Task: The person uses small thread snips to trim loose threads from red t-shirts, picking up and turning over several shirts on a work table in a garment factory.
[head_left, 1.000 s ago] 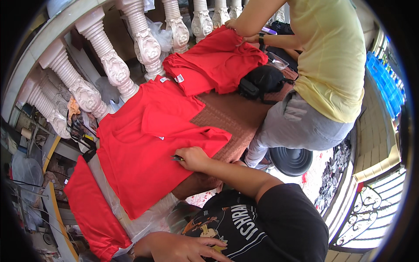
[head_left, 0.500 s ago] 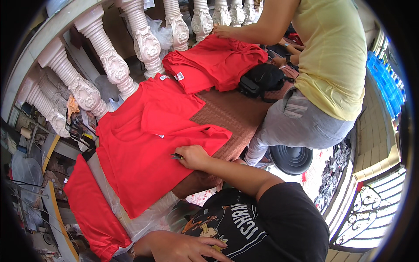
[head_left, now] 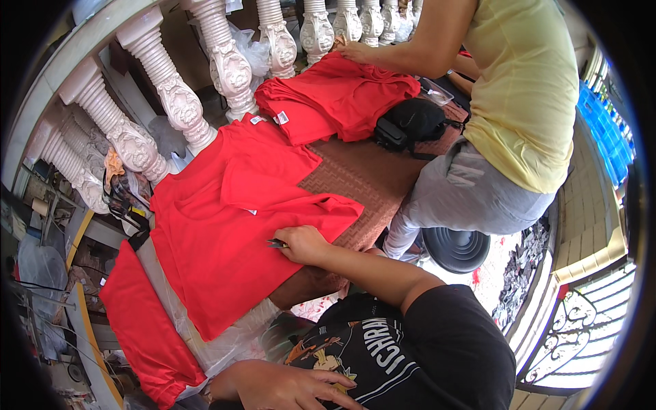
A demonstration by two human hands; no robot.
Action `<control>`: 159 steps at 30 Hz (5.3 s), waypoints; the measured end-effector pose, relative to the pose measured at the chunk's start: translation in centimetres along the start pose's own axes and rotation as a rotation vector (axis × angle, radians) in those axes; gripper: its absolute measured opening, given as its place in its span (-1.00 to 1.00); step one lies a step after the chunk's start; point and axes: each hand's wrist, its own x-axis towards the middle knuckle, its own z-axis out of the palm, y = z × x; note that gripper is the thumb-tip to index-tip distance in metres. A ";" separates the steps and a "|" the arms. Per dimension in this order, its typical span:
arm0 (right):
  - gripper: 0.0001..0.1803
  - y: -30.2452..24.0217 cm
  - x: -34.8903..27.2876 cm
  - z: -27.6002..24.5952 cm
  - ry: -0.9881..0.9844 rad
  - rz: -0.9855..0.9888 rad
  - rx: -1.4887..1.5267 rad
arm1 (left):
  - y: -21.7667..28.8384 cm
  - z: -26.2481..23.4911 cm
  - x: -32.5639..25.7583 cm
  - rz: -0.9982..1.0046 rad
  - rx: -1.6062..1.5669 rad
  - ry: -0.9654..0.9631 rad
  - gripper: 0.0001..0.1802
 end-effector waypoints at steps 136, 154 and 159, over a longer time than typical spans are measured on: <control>-0.79 -8.8 10.1 -17.9 -0.091 0.246 1.098 | 12.5 8.3 -21.7 0.044 0.597 2.488 -0.57; -0.50 -20.3 10.8 -9.4 -0.664 -0.432 1.284 | -6.9 22.2 -24.5 -0.079 0.497 2.892 -0.54; -0.64 -19.0 3.8 -14.8 -1.037 -0.864 1.576 | -6.4 17.8 -20.5 -1.052 0.335 2.140 -0.58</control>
